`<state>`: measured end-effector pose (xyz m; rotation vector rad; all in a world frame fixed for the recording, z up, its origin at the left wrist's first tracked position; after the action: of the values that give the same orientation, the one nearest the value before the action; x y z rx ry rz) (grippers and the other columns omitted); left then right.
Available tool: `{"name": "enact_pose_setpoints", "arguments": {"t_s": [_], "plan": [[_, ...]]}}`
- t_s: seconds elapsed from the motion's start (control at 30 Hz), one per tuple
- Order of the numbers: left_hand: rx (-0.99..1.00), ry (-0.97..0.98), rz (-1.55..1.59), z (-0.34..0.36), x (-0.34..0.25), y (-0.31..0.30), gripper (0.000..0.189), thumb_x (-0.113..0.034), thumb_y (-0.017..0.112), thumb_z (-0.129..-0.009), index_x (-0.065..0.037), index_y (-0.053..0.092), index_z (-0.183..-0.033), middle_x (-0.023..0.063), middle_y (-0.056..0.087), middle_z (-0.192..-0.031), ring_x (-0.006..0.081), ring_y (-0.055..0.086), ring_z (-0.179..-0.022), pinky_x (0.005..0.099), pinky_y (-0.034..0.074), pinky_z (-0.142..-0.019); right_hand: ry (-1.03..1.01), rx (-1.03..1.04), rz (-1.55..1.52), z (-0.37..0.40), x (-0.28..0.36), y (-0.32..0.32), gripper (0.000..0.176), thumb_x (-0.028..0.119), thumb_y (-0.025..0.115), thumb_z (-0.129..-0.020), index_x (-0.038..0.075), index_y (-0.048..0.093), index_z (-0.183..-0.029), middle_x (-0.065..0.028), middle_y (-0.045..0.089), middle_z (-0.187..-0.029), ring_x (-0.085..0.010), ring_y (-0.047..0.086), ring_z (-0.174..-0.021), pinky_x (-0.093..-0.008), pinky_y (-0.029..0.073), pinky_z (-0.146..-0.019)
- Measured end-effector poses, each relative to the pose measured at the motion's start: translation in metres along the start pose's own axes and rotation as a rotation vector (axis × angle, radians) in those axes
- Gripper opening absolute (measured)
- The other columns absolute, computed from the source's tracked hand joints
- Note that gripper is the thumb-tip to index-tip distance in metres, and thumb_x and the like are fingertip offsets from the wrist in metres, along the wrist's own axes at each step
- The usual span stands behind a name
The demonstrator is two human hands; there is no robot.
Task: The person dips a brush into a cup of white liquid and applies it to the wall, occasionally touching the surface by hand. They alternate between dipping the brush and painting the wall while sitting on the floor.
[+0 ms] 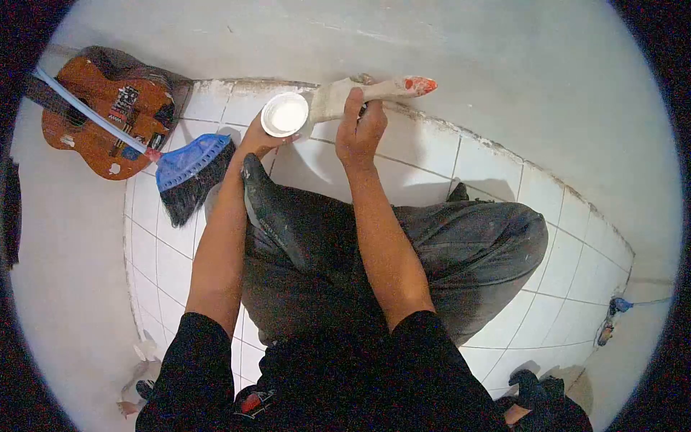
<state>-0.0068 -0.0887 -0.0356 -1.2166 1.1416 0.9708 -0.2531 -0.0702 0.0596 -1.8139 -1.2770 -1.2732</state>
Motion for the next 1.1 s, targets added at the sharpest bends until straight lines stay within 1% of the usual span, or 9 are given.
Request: {"name": "enact_pose_setpoints", "arguments": {"t_s": [0.17, 0.3, 0.37, 0.5, 0.6, 0.8, 0.9, 0.97, 1.1], "plan": [[0.072, -0.301, 0.157, 0.008, 0.020, -0.009, 0.091, -0.012, 0.087, -0.058, -0.002, 0.043, -0.137, 0.0083, 0.056, -0.128, 0.0200, 0.054, -0.117, 0.0348, 0.043, -0.102, -0.013, -0.027, -0.046, -0.001, -0.007, -0.002, 0.034, 0.031, 0.046, -0.103, 0.001, 0.051, -0.087, 0.0002, 0.048, -0.067, -0.0078, 0.043, -0.060, -0.0268, 0.037, -0.053], [0.122, -0.115, -0.038, 0.003, 0.013, 0.005, 0.087, -0.012, 0.087, -0.058, -0.001, 0.047, -0.135, 0.0070, 0.060, -0.123, 0.0194, 0.056, -0.114, 0.0339, 0.046, -0.097, 0.000, -0.016, -0.035, 0.000, -0.005, -0.001, 0.034, 0.031, 0.047, -0.103, 0.001, 0.051, -0.087, 0.0003, 0.047, -0.067, -0.0085, 0.043, -0.062, -0.0277, 0.038, -0.056], [0.072, -0.035, 0.214, 0.009, -0.017, 0.017, 0.077, -0.010, 0.086, -0.062, -0.001, 0.052, -0.130, 0.0053, 0.063, -0.119, 0.0183, 0.058, -0.111, 0.0330, 0.046, -0.098, -0.029, -0.052, -0.023, -0.002, 0.012, -0.001, 0.035, 0.031, 0.046, -0.103, 0.001, 0.050, -0.085, 0.0005, 0.045, -0.066, -0.0090, 0.043, -0.063, -0.0287, 0.038, -0.057], [-0.091, -0.101, -0.203, 0.004, -0.001, -0.008, 0.076, -0.016, 0.087, -0.060, -0.003, 0.054, -0.127, 0.0087, 0.067, -0.110, 0.0187, 0.062, -0.103, 0.0317, 0.052, -0.088, 0.026, -0.006, 0.000, 0.001, 0.000, 0.001, 0.037, 0.032, 0.046, -0.103, 0.001, 0.049, -0.083, 0.0001, 0.045, -0.066, -0.0093, 0.043, -0.062, -0.0288, 0.038, -0.056], [-0.025, -0.130, -0.154, -0.006, 0.048, -0.024, 0.074, -0.015, 0.087, -0.060, -0.002, 0.056, -0.126, 0.0073, 0.068, -0.105, 0.0176, 0.063, -0.098, 0.0307, 0.051, -0.087, -0.020, -0.023, -0.020, 0.000, 0.002, 0.001, 0.038, 0.034, 0.046, -0.103, 0.001, 0.048, -0.083, -0.0004, 0.045, -0.066, -0.0095, 0.042, -0.062, -0.0288, 0.037, -0.057], [-0.033, 0.020, -0.027, 0.007, -0.024, 0.008, 0.071, -0.010, 0.086, -0.063, -0.001, 0.057, -0.127, 0.0090, 0.065, -0.120, 0.0189, 0.060, -0.111, 0.0330, 0.046, -0.097, 0.001, -0.022, -0.008, 0.000, 0.001, 0.000, 0.036, 0.032, 0.046, -0.103, 0.001, 0.050, -0.085, -0.0006, 0.045, -0.066, -0.0096, 0.041, -0.063, -0.0289, 0.037, -0.057], [-0.073, -0.060, -0.087, 0.002, 0.009, -0.009, 0.069, -0.014, 0.086, -0.062, 0.000, 0.057, -0.123, 0.0090, 0.067, -0.111, 0.0187, 0.062, -0.102, 0.0315, 0.048, -0.092, -0.034, -0.035, 0.027, 0.000, -0.001, -0.001, 0.035, 0.031, 0.046, -0.103, 0.001, 0.051, -0.086, -0.0009, 0.046, -0.067, -0.0098, 0.042, -0.063, -0.0288, 0.037, -0.057], [-0.058, -0.103, -0.069, 0.001, 0.028, -0.015, 0.069, -0.015, 0.086, -0.062, 0.000, 0.057, -0.123, 0.0094, 0.067, -0.112, 0.0190, 0.062, -0.103, 0.0317, 0.048, -0.092, 0.032, 0.022, 0.035, 0.001, -0.009, 0.000, 0.036, 0.029, 0.046, -0.102, -0.005, 0.055, -0.094, -0.0121, 0.058, -0.069, -0.0203, 0.054, -0.060, -0.0363, 0.043, -0.057], [-0.057, -0.063, -0.290, 0.003, 0.005, -0.010, 0.062, -0.013, 0.084, -0.066, 0.000, 0.060, -0.121, 0.0103, 0.067, -0.112, 0.0177, 0.062, -0.104, 0.0321, 0.049, -0.090, 0.001, 0.010, 0.052, -0.001, 0.000, 0.000, 0.035, 0.028, 0.047, -0.102, -0.005, 0.056, -0.093, -0.0122, 0.057, -0.069, -0.0205, 0.053, -0.060, -0.0368, 0.042, -0.057]]}}
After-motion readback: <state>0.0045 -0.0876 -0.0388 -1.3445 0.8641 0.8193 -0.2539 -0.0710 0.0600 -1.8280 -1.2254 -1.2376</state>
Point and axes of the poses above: each hand's wrist, its own z-axis away from the middle knuckle, its own y-axis out of the palm, x = y × z, the point moved 7 cm from there along -z, towards the middle knuckle
